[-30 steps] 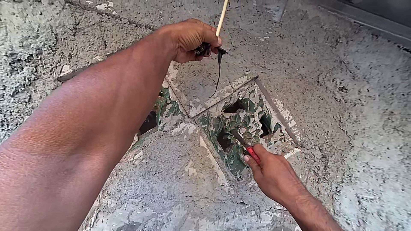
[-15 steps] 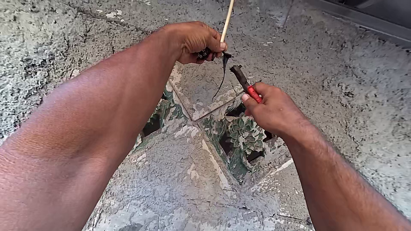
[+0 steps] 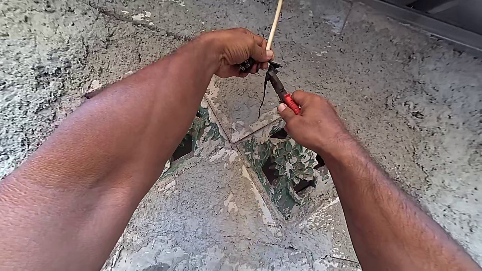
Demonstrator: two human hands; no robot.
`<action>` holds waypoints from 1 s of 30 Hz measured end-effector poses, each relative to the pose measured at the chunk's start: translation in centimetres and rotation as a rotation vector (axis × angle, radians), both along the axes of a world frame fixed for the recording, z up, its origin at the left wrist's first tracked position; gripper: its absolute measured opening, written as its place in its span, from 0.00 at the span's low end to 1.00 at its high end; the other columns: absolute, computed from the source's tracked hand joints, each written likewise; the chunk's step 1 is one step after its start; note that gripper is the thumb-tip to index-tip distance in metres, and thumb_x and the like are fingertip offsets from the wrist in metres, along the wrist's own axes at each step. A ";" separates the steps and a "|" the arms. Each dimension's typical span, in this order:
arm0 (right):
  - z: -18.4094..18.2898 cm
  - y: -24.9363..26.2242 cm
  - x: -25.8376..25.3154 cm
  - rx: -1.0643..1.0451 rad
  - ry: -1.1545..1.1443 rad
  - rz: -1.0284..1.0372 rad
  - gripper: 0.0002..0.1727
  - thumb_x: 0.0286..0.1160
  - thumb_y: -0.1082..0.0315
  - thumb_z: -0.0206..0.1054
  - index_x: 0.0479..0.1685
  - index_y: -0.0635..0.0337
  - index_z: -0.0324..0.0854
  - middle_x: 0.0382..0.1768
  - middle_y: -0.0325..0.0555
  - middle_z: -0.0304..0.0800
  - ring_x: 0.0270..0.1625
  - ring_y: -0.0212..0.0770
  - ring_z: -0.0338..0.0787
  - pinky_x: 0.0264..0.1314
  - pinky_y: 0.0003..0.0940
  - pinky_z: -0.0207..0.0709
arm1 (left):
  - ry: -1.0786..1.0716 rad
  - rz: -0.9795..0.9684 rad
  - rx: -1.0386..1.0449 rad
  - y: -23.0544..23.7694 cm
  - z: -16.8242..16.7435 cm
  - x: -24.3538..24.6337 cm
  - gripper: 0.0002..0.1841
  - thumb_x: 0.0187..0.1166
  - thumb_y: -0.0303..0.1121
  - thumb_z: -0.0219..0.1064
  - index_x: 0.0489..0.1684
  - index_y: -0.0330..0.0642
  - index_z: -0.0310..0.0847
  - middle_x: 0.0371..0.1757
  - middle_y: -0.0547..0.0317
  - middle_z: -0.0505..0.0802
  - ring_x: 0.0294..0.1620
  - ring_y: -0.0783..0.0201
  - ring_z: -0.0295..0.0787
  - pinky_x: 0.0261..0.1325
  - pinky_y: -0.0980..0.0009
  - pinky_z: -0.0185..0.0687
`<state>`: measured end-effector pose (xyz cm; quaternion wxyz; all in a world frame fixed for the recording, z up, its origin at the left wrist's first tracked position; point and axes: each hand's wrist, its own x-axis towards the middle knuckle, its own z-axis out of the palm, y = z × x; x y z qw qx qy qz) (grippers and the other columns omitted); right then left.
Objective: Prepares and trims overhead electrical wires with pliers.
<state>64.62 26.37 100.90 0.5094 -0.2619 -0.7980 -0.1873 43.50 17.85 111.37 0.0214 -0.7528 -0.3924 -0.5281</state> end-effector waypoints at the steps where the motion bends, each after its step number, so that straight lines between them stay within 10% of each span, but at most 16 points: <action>1: -0.1 -0.1 -0.2 0.022 0.005 -0.015 0.17 0.89 0.49 0.56 0.42 0.51 0.79 0.30 0.44 0.84 0.34 0.45 0.87 0.37 0.52 0.79 | -0.005 -0.006 -0.001 0.0 0.0 0.1 0.07 0.88 0.35 0.63 0.52 0.45 0.84 0.39 0.61 0.87 0.30 0.72 0.80 0.32 0.80 0.77; 30: -0.5 -2.0 0.6 0.652 -0.027 -0.534 0.20 0.92 0.57 0.51 0.52 0.67 0.76 0.40 0.75 0.81 0.43 0.81 0.86 0.33 0.70 0.74 | 0.095 0.404 -0.020 -0.3 1.7 1.5 0.07 0.83 0.38 0.66 0.45 0.48 0.88 0.33 0.65 0.91 0.23 0.75 0.81 0.23 0.81 0.71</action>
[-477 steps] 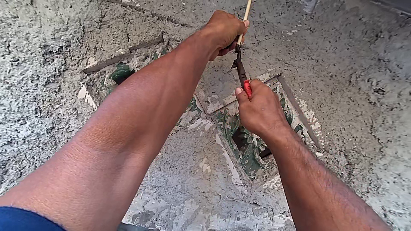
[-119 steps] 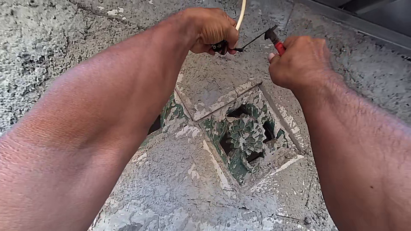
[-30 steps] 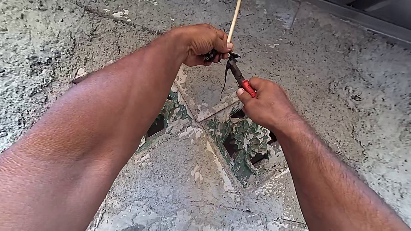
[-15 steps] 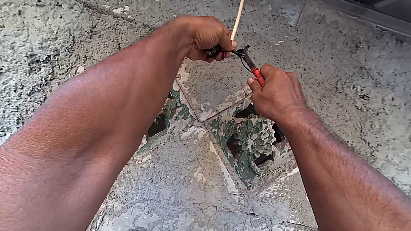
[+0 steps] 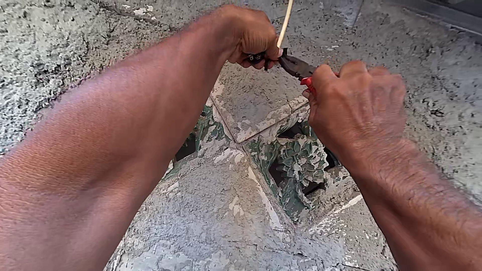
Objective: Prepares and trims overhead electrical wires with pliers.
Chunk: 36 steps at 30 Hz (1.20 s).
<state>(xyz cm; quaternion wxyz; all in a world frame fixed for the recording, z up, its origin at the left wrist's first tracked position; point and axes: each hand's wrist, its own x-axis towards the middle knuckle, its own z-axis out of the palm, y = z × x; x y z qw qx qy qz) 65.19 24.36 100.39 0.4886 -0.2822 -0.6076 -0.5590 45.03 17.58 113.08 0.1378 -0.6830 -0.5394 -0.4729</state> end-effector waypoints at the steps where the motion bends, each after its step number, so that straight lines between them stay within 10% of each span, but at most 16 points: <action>1: -0.4 -0.2 -0.3 0.009 -0.002 -0.043 0.17 0.91 0.61 0.50 0.53 0.68 0.76 0.42 0.76 0.81 0.45 0.81 0.84 0.35 0.71 0.73 | -0.003 -0.001 0.001 0.0 -0.1 0.1 0.08 0.83 0.39 0.66 0.46 0.48 0.87 0.33 0.65 0.91 0.24 0.75 0.81 0.24 0.81 0.71; 7: -2.4 0.9 -1.9 0.016 0.002 -0.204 0.09 0.77 0.81 0.57 0.50 0.70 0.78 0.38 0.72 0.80 0.42 0.75 0.84 0.34 0.62 0.72 | -0.034 -0.079 0.004 0.6 -0.4 -0.1 0.09 0.84 0.42 0.67 0.47 0.47 0.86 0.33 0.65 0.90 0.26 0.74 0.81 0.27 0.80 0.73; 14: 1.1 2.1 -0.4 -0.239 0.137 -0.015 0.17 0.90 0.60 0.53 0.55 0.67 0.78 0.44 0.76 0.84 0.47 0.80 0.87 0.35 0.71 0.77 | -0.066 -0.183 0.007 0.2 -1.0 0.2 0.10 0.87 0.42 0.63 0.47 0.48 0.85 0.34 0.65 0.89 0.25 0.75 0.80 0.24 0.82 0.71; 36: 3.3 -1.1 0.3 -0.209 0.064 0.211 0.18 0.86 0.55 0.58 0.45 0.64 0.79 0.37 0.69 0.87 0.46 0.74 0.89 0.39 0.71 0.77 | 0.068 0.024 0.004 -2.3 0.0 -0.5 0.10 0.83 0.42 0.68 0.51 0.50 0.88 0.38 0.65 0.92 0.30 0.73 0.84 0.30 0.79 0.76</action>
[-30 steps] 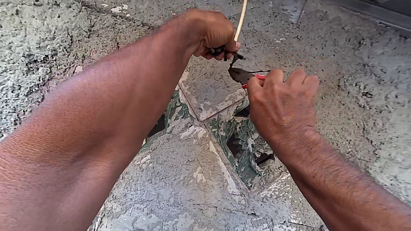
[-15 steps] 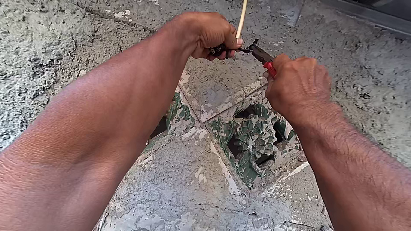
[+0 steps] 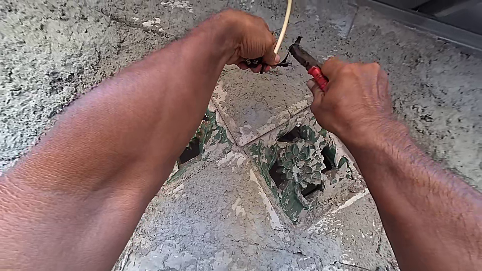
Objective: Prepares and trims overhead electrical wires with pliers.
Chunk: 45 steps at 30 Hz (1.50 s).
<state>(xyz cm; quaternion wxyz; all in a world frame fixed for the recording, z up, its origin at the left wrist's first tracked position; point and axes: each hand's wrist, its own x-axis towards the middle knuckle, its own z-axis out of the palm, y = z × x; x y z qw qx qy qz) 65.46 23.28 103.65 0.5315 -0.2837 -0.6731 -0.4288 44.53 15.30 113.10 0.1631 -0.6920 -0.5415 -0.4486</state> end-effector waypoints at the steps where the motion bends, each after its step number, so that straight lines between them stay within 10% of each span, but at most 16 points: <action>1: -0.2 0.0 0.0 0.026 -0.010 0.006 0.18 0.87 0.55 0.58 0.45 0.64 0.79 0.37 0.68 0.87 0.46 0.74 0.89 0.39 0.71 0.77 | 0.013 0.023 0.006 -0.1 0.0 0.1 0.09 0.83 0.42 0.68 0.50 0.50 0.88 0.37 0.65 0.92 0.30 0.73 0.84 0.30 0.79 0.76; 11: -2.9 1.0 -1.0 0.273 -0.139 -0.184 0.17 0.91 0.60 0.50 0.50 0.66 0.78 0.38 0.70 0.81 0.40 0.76 0.85 0.32 0.66 0.74 | 0.001 0.105 0.032 -0.2 -0.1 0.1 0.10 0.82 0.44 0.69 0.46 0.50 0.88 0.36 0.65 0.92 0.28 0.73 0.83 0.28 0.78 0.73; 20: -4.6 1.3 -1.4 0.090 -0.121 -0.366 0.08 0.83 0.75 0.55 0.51 0.68 0.78 0.40 0.73 0.81 0.44 0.78 0.85 0.36 0.66 0.75 | -0.084 -0.065 -0.025 1.2 -0.3 0.0 0.10 0.83 0.42 0.68 0.47 0.47 0.87 0.35 0.64 0.91 0.27 0.72 0.81 0.28 0.78 0.72; 32: -3.9 0.9 2.1 -0.212 0.066 0.322 0.20 0.89 0.49 0.58 0.37 0.56 0.79 0.25 0.48 0.80 0.29 0.49 0.83 0.31 0.54 0.72 | 0.023 -0.238 0.108 1.9 -1.8 1.1 0.08 0.88 0.37 0.63 0.48 0.43 0.82 0.38 0.62 0.91 0.32 0.71 0.83 0.37 0.76 0.77; 45: -0.8 -2.4 0.9 -0.192 0.000 0.293 0.18 0.87 0.50 0.58 0.37 0.53 0.81 0.27 0.46 0.81 0.31 0.47 0.83 0.32 0.53 0.72 | 0.152 -0.022 0.112 0.4 -0.7 1.9 0.07 0.85 0.36 0.67 0.51 0.45 0.86 0.37 0.63 0.92 0.31 0.73 0.86 0.37 0.75 0.82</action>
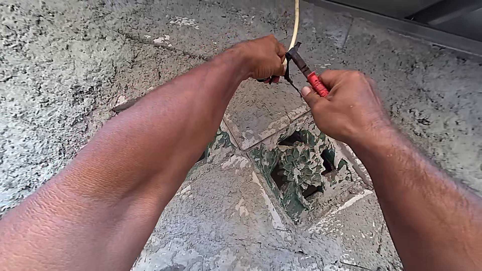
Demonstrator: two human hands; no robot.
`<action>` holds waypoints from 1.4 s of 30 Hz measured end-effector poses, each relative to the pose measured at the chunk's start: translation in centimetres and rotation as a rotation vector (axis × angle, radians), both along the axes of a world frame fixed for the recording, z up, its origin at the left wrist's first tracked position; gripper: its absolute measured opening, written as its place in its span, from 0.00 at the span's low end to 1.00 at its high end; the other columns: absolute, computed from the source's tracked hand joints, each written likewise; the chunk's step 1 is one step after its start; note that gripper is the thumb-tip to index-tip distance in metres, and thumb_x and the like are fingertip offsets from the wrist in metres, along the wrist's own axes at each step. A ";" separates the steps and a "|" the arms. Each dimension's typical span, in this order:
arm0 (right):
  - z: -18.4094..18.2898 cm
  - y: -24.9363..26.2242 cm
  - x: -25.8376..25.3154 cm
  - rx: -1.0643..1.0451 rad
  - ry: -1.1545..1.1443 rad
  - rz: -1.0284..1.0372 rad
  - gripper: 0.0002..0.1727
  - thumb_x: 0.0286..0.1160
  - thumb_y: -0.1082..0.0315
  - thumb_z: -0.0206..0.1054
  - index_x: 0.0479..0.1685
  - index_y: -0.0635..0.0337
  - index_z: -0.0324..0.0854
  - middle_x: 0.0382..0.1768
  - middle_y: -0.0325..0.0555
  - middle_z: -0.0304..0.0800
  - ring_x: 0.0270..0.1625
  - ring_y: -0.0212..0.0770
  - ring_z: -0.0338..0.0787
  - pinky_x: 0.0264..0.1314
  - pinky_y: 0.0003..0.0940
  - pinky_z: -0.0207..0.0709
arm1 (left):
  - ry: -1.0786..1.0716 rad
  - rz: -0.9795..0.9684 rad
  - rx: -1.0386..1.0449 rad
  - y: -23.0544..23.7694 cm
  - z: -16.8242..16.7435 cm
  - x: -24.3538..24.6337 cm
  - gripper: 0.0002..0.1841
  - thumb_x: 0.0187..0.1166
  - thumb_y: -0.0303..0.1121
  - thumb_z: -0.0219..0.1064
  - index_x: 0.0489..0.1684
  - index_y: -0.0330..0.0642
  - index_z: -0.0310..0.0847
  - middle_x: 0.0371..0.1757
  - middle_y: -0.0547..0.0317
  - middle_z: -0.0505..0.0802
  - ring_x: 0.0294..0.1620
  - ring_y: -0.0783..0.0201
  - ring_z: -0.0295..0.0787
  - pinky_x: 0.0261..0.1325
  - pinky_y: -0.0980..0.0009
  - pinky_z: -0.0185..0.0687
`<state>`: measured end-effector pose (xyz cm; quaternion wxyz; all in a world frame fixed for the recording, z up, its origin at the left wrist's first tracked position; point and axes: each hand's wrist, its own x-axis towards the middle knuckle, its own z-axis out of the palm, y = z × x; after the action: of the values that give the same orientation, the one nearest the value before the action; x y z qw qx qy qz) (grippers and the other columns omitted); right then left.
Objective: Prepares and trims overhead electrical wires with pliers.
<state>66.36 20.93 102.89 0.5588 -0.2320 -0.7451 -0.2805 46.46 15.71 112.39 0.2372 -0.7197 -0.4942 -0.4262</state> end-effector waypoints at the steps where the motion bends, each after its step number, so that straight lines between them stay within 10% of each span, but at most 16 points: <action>1: -0.3 0.0 -0.1 0.040 -0.016 -0.026 0.17 0.87 0.51 0.59 0.37 0.54 0.80 0.26 0.47 0.81 0.31 0.48 0.83 0.31 0.54 0.72 | -0.009 -0.006 -0.005 -0.1 0.0 -0.1 0.07 0.84 0.34 0.67 0.53 0.45 0.86 0.37 0.63 0.92 0.30 0.73 0.86 0.36 0.75 0.82; 12: -5.8 4.4 -1.7 0.212 -0.170 -0.319 0.14 0.86 0.58 0.59 0.42 0.60 0.80 0.32 0.60 0.83 0.35 0.65 0.89 0.29 0.61 0.79 | -0.164 -0.161 -0.088 -0.8 -0.2 -2.6 0.08 0.85 0.40 0.67 0.45 0.46 0.87 0.35 0.63 0.92 0.28 0.73 0.83 0.28 0.79 0.72; 24: -0.2 3.9 0.2 -0.105 0.075 -0.405 0.15 0.83 0.61 0.58 0.49 0.65 0.82 0.42 0.73 0.88 0.49 0.77 0.90 0.39 0.75 0.78 | -0.209 -0.229 -0.156 -0.6 -0.3 -1.6 0.09 0.88 0.39 0.62 0.49 0.46 0.84 0.35 0.63 0.88 0.27 0.73 0.80 0.26 0.80 0.70; 31: 2.1 0.2 0.7 0.081 0.145 -0.247 0.18 0.84 0.57 0.55 0.48 0.63 0.81 0.44 0.69 0.89 0.52 0.73 0.90 0.44 0.73 0.77 | -0.179 -0.098 -0.132 -0.9 0.4 -0.8 0.09 0.85 0.41 0.66 0.50 0.48 0.85 0.36 0.64 0.90 0.30 0.72 0.83 0.30 0.78 0.75; 42: -5.5 2.9 -2.3 0.413 -0.189 -0.239 0.13 0.85 0.60 0.57 0.46 0.61 0.81 0.31 0.60 0.82 0.34 0.66 0.88 0.28 0.59 0.77 | -0.161 -0.093 -0.104 -1.9 0.7 -1.3 0.09 0.83 0.41 0.69 0.46 0.47 0.86 0.34 0.63 0.90 0.28 0.73 0.82 0.29 0.79 0.75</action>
<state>64.08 23.87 97.35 0.4851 -0.1721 -0.6884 -0.5111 45.17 13.78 113.11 0.1390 -0.7164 -0.4993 -0.4671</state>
